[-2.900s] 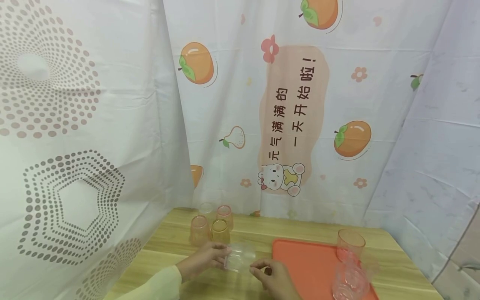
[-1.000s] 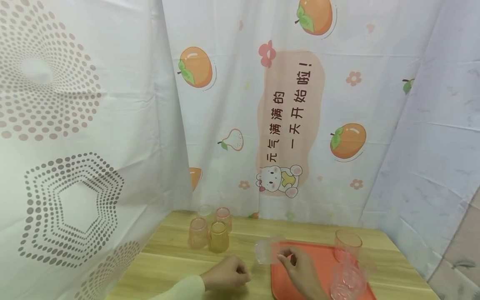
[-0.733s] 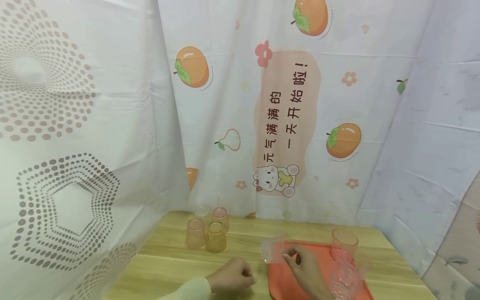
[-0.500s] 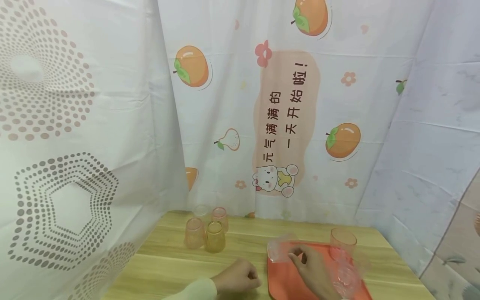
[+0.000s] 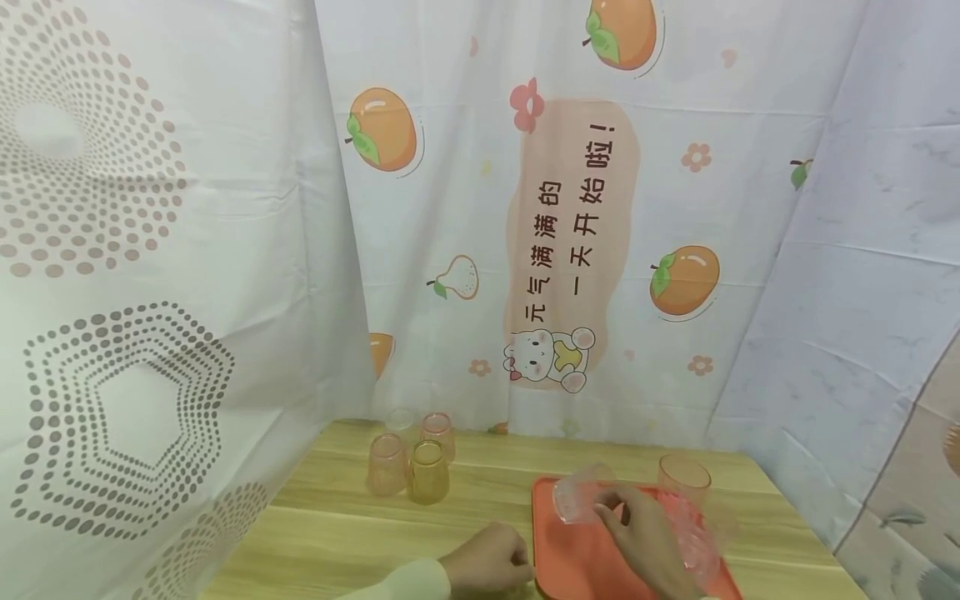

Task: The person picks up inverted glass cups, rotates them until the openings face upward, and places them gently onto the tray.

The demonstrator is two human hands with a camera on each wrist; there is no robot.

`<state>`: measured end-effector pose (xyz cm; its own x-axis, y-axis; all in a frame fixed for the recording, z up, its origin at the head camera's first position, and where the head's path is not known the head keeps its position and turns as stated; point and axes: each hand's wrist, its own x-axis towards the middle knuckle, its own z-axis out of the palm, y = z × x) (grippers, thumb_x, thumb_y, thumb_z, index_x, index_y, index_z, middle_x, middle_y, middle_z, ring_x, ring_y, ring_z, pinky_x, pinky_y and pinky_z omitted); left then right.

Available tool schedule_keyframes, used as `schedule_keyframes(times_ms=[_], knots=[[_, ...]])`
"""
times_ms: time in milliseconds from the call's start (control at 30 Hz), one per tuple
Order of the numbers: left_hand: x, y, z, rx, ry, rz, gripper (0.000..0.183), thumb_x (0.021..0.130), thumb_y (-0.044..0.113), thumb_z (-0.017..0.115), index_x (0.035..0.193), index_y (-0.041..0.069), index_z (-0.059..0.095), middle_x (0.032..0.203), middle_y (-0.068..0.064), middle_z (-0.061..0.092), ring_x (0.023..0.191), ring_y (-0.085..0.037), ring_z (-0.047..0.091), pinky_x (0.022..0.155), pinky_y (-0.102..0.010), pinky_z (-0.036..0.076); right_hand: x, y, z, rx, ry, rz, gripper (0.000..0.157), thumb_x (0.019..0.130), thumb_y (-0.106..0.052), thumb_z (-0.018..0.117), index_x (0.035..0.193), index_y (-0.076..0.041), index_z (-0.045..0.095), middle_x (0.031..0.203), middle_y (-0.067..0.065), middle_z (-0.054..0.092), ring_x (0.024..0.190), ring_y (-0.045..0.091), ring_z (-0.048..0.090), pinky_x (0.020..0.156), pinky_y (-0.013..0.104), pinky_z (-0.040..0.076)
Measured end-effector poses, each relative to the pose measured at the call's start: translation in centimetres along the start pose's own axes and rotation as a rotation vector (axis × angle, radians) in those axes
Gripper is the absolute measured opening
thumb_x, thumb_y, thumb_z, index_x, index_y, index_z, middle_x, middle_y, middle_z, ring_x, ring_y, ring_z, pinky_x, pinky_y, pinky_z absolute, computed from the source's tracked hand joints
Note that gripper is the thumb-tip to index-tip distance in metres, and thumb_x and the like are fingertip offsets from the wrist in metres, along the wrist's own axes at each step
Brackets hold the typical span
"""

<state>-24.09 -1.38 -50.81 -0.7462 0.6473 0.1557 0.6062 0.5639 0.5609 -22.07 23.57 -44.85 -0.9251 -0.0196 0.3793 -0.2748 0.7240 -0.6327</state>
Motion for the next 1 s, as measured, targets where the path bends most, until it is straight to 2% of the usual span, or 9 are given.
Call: schedule_keyframes(times_ms=[100,433,667,1000], knots=[[0.2,0.1,0.2,0.018,0.001,0.010,0.048,0.086,0.021,0.066,0.044,0.016,0.045,0.038,0.016,0.026,0.033,0.002,0.019,0.032,-0.016,0.019,0.0,0.4,-0.2,-0.023,0.033,-0.066,0.006,0.086,-0.022,0.071,0.090,-0.018,0.068,0.074,-0.009,0.059,0.052,0.006,0.042,0.050,0.023,0.037],[0.7,0.5,0.6,0.131,-0.001,0.058,0.047,0.083,0.022,0.066,0.042,0.018,0.044,0.038,0.015,0.026,0.035,0.002,0.019,0.033,-0.018,0.021,0.1,1.7,-1.1,-0.106,0.079,-0.149,0.010,0.082,-0.014,0.074,0.088,-0.019,0.068,0.075,-0.014,0.059,0.054,0.002,0.042,0.051,0.022,0.037],[1.0,0.8,0.9,0.147,0.010,0.064,0.048,0.081,0.020,0.067,0.041,0.017,0.040,0.038,0.015,0.024,0.034,0.001,0.016,0.033,-0.018,0.018,0.2,2.5,-1.7,-0.182,0.134,-0.231,0.017,0.077,-0.009,0.078,0.083,-0.021,0.068,0.072,-0.017,0.057,0.056,-0.001,0.042,0.051,0.021,0.037],[1.1,0.7,1.3,0.131,0.005,-0.028,0.048,0.081,0.018,0.067,0.044,0.017,0.036,0.038,0.015,0.021,0.033,0.000,0.016,0.033,-0.018,0.017,0.0,3.5,-2.4,-0.235,0.194,-0.321,0.029,0.070,-0.005,0.082,0.078,-0.024,0.062,0.071,-0.018,0.055,0.057,-0.004,0.041,0.049,0.021,0.037]])
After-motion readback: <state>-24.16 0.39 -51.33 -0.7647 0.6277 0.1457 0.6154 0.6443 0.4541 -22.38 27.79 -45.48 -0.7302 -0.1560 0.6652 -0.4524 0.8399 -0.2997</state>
